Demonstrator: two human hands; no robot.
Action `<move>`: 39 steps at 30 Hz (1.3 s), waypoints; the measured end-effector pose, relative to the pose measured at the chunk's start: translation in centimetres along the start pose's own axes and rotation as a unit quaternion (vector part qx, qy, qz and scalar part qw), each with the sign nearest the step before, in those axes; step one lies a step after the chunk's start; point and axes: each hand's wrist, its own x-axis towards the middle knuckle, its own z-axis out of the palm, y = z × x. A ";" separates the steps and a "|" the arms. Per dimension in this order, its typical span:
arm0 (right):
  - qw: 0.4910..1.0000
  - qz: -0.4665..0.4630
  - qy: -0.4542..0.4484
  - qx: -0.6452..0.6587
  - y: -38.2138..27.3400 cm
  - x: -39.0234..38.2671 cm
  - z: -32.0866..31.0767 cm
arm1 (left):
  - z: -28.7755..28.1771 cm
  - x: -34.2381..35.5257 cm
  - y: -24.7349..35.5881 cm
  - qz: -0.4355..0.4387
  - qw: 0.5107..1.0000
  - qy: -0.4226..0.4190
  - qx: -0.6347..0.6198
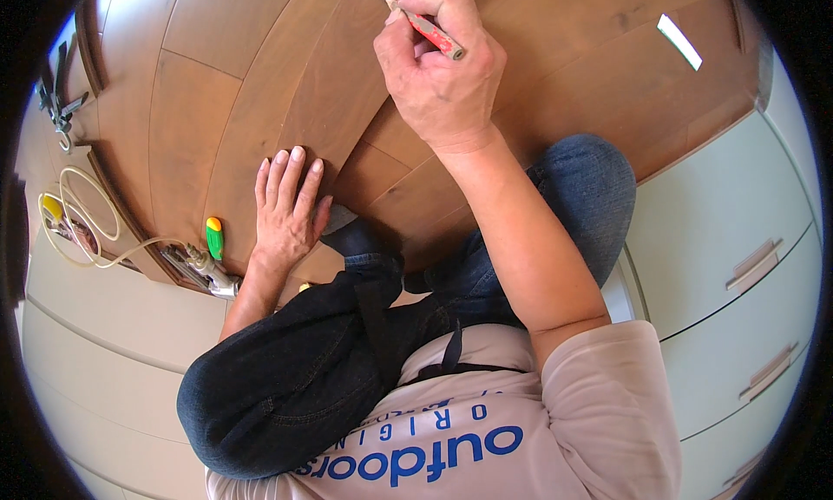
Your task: The person measures and marks wooden flooring planks using a ruler and pencil while sitting on the floor, then carries a plank out to a balcony and aligns it on a small table saw.
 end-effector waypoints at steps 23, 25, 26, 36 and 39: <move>0.999 0.002 -0.009 0.042 0.5 -0.1 0.0 | 0.1 0.0 0.0 -0.006 1.000 0.009 -0.001; 1.000 -0.020 -0.004 0.023 0.5 -0.1 0.0 | 0.2 -0.1 0.0 -0.006 1.000 0.012 -0.003; 1.000 -0.020 -0.004 0.023 0.6 -0.1 0.0 | 0.2 0.0 0.0 -0.006 1.000 0.012 -0.003; 0.999 -0.026 0.005 0.037 0.8 -0.1 0.3 | 0.0 0.2 0.0 -0.006 1.000 0.008 -0.006; 0.999 -0.027 0.018 0.039 0.6 -0.1 0.5 | -0.1 -0.1 -0.1 -0.002 1.000 0.002 -0.008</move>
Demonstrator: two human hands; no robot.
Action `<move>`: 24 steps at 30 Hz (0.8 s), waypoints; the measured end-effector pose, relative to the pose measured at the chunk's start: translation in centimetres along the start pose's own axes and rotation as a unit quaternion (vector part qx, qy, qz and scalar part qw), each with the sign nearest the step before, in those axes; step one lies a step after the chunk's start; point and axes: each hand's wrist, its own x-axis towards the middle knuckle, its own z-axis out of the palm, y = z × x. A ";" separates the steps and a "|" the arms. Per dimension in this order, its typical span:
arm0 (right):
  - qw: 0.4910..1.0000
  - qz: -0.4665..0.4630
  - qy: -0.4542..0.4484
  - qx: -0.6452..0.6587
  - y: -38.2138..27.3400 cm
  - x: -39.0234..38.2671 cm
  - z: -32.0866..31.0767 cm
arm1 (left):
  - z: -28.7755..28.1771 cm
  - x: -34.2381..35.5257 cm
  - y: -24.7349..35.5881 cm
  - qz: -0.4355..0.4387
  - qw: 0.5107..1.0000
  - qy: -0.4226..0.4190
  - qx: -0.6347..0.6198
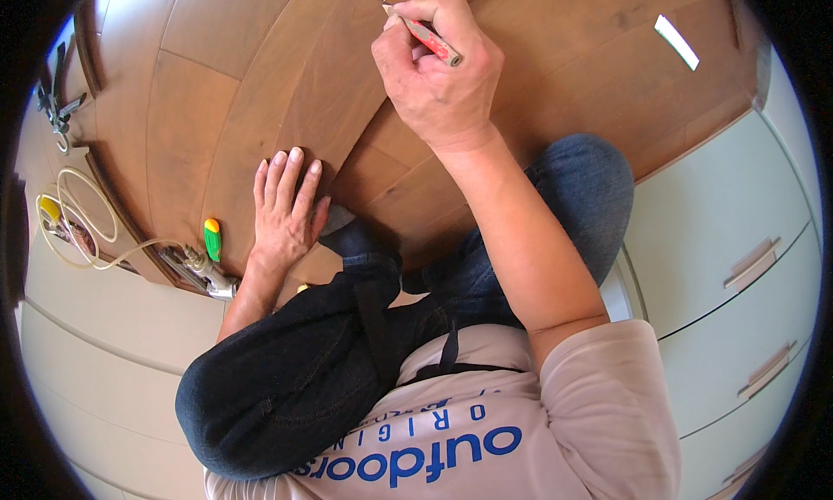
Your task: The person measures and marks wooden flooring planks using a ruler and pencil while sitting on the floor, then carries a plank out to a balcony and aligns it on a small table saw.
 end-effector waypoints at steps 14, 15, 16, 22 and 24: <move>0.999 0.016 -0.035 0.020 -7.1 -2.1 -9.8 | 0.7 -0.1 0.1 0.030 0.998 0.047 0.012; 1.000 0.005 -0.026 -0.008 -9.2 -3.1 -11.9 | 0.7 0.0 0.1 0.029 0.998 0.050 0.025; 0.996 -0.065 -0.050 -0.042 -10.5 -3.9 -14.8 | 0.3 0.0 0.4 0.034 0.997 0.061 0.031; 0.953 -0.030 -0.126 -0.272 -9.7 -20.1 -31.7 | -1.6 0.2 1.1 0.064 0.992 0.039 0.098; 0.923 0.027 -0.121 -0.363 -6.3 -28.0 -36.4 | -2.3 -0.9 1.3 0.068 0.991 0.044 0.109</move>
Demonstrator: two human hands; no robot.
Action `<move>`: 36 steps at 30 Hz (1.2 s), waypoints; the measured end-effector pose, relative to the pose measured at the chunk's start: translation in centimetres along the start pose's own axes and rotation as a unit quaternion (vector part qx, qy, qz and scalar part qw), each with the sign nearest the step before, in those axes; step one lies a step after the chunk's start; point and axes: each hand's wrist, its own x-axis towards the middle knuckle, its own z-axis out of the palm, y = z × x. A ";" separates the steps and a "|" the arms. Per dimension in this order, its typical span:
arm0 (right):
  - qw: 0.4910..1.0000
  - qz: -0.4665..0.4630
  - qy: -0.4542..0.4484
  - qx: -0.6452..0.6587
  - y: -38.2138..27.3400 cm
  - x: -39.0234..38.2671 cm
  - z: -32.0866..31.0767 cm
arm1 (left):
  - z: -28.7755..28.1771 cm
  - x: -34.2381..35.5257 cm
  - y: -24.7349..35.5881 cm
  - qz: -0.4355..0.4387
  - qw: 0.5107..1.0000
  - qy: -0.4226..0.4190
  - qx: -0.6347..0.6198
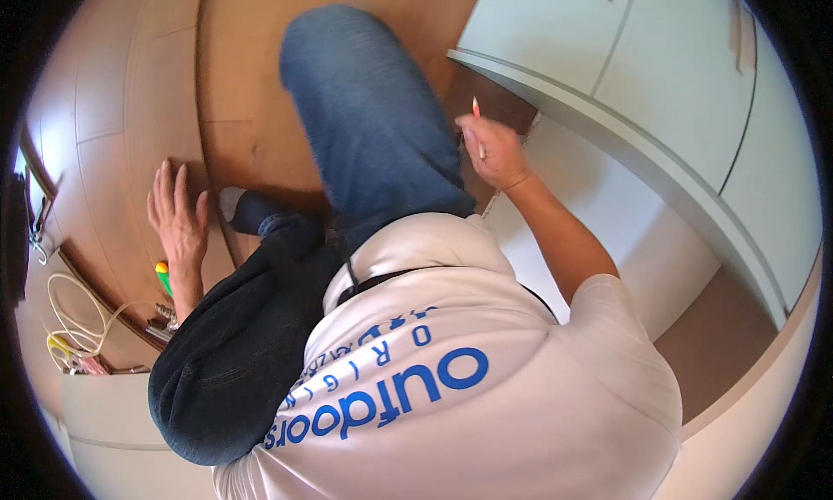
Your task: The person measures and marks wooden flooring planks using a ruler and pencil while sitting on the floor, then carries a plank out to a balcony and aligns it on a small table saw.
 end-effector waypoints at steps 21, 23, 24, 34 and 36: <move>0.972 0.170 -0.139 -0.082 15.9 -12.6 7.9 | -1.9 -22.8 9.0 -0.362 0.896 -0.035 -0.255; 0.977 0.161 -0.062 -0.127 14.5 -10.6 7.3 | -1.8 -24.3 11.0 -0.422 0.845 0.004 -0.329; 0.980 0.143 -0.065 -0.126 13.5 -9.4 7.1 | -1.7 -25.1 11.9 -0.451 0.816 0.024 -0.360; 0.934 0.297 -0.100 0.174 12.4 -6.8 3.7 | -0.2 -26.3 15.5 -0.550 0.519 0.212 -0.619; 0.921 0.302 -0.055 0.241 9.4 -5.6 3.6 | -0.2 -25.9 15.5 -0.553 0.471 0.234 -0.646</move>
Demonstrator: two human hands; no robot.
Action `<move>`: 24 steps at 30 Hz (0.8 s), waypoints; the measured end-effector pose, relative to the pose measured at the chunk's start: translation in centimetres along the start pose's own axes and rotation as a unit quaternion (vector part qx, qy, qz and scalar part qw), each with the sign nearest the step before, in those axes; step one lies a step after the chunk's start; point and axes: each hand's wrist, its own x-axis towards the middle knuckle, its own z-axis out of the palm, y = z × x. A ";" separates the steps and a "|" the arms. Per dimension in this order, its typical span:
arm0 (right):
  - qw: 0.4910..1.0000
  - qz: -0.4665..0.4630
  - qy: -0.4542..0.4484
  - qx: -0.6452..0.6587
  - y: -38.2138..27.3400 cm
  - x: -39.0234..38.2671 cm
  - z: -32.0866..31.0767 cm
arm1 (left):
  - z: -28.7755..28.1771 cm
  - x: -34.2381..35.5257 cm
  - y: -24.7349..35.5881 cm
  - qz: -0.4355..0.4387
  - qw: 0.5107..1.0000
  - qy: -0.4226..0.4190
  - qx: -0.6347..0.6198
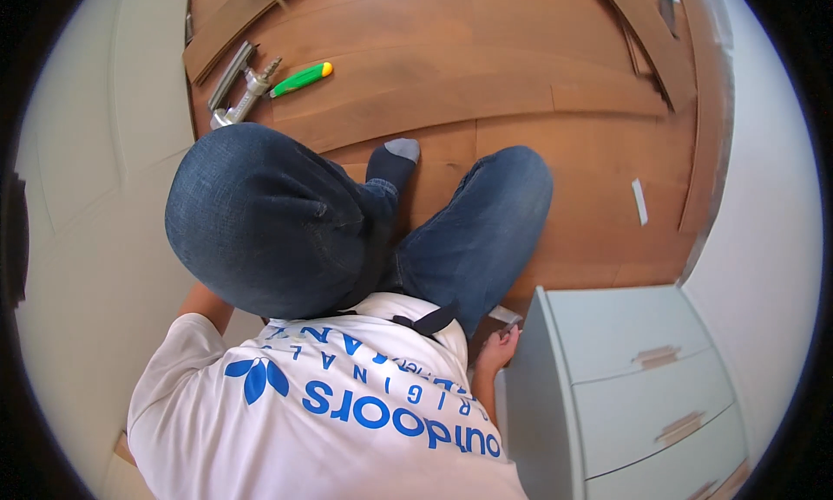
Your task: The person measures and marks wooden flooring planks using a ruler and pencil while sitting on the floor, then carries a plank out to a balcony and aligns it on a small table saw.
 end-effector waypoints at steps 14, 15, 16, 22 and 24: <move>0.561 -0.691 -0.369 -0.269 -48.4 1.1 35.2 | -1.0 -6.0 -5.0 -0.121 0.956 0.188 -0.190; 0.490 -0.708 -0.392 -0.325 -46.5 0.1 37.1 | -1.6 -6.4 -5.2 -0.131 0.958 0.204 -0.152; 0.422 -0.734 -0.384 -0.367 -43.4 -0.7 38.3 | -2.8 -6.2 -5.8 -0.098 0.968 0.224 -0.055; 0.309 -0.764 -0.446 -0.349 -31.3 -9.4 40.0 | -6.8 -4.2 -5.2 0.040 0.976 0.194 0.088; 0.272 -0.784 -0.465 -0.308 -30.6 -12.4 41.2 | -6.9 -2.0 -5.1 0.063 0.987 0.143 0.041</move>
